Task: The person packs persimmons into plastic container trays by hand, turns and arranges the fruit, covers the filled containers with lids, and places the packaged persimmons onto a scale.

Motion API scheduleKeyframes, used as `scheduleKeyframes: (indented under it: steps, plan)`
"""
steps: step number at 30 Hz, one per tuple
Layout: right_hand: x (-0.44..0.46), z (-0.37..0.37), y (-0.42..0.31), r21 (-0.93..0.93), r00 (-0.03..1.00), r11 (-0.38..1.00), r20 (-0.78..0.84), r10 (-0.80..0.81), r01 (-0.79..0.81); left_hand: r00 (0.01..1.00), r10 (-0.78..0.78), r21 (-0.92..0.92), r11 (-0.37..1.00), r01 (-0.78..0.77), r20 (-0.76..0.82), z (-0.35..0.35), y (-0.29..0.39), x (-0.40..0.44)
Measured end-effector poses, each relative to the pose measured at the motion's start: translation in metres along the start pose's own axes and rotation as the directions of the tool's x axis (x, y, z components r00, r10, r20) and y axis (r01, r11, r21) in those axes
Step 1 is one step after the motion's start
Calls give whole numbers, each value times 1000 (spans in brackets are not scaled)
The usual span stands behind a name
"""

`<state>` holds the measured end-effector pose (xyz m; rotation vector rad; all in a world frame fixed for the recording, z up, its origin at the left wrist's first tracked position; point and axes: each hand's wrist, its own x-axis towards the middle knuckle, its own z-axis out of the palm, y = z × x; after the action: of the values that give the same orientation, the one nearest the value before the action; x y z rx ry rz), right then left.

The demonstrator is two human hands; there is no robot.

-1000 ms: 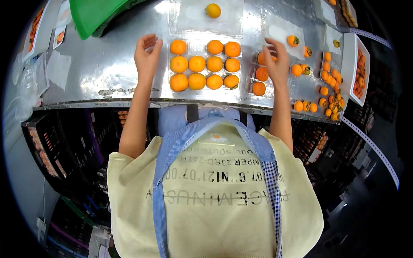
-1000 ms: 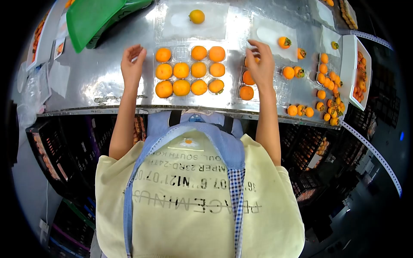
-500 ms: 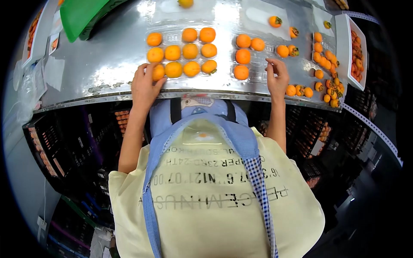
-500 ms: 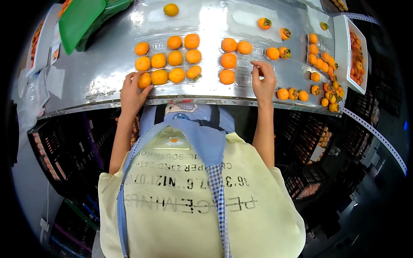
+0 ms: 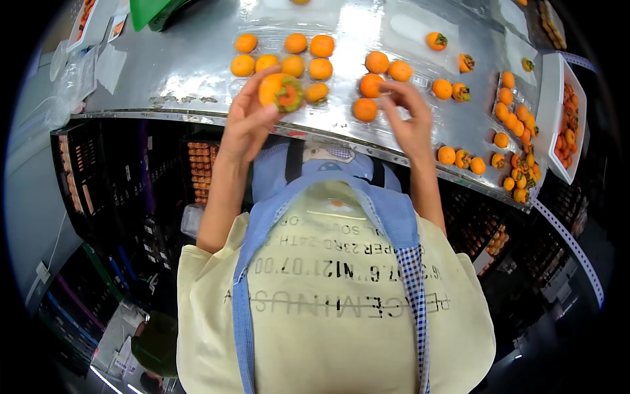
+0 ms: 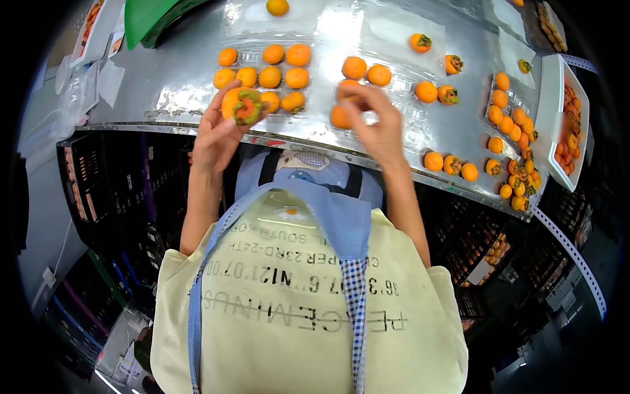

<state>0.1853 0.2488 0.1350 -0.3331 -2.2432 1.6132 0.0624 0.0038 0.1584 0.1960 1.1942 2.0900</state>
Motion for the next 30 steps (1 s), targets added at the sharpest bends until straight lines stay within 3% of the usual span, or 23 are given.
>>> scheduleKeyframes:
  steps: [3,6,9,12,17,21,26,29,30]
  plan:
    - [5,5,-40,142,958,990,286,-13,-29,999,34,110,993,-38,38,35,-25,-2]
    - [-4,5,-36,186,932,981,363,-18,-53,999,48,245,968,-50,14,66,-37,-9]
    - [-11,-5,-28,188,923,980,385,-10,-68,976,216,460,863,-207,33,79,-58,-12]
    - [-17,-15,-19,193,902,965,424,83,-180,969,248,599,773,-208,16,97,-64,-15]
    - [-19,-21,-14,229,932,967,362,24,-113,970,237,620,753,-221,59,105,-66,-11]
    - [-18,-16,-23,253,966,957,248,77,-141,966,236,535,805,-256,107,98,-63,-1]
    - [-15,-2,-19,491,934,798,248,258,-350,942,287,564,756,-334,173,90,-63,9]
    - [-13,9,-25,626,909,661,253,330,-414,922,318,642,665,-383,221,80,-58,15]
    - [-12,13,-27,669,899,606,257,354,-430,903,331,702,574,-422,273,76,-55,17]
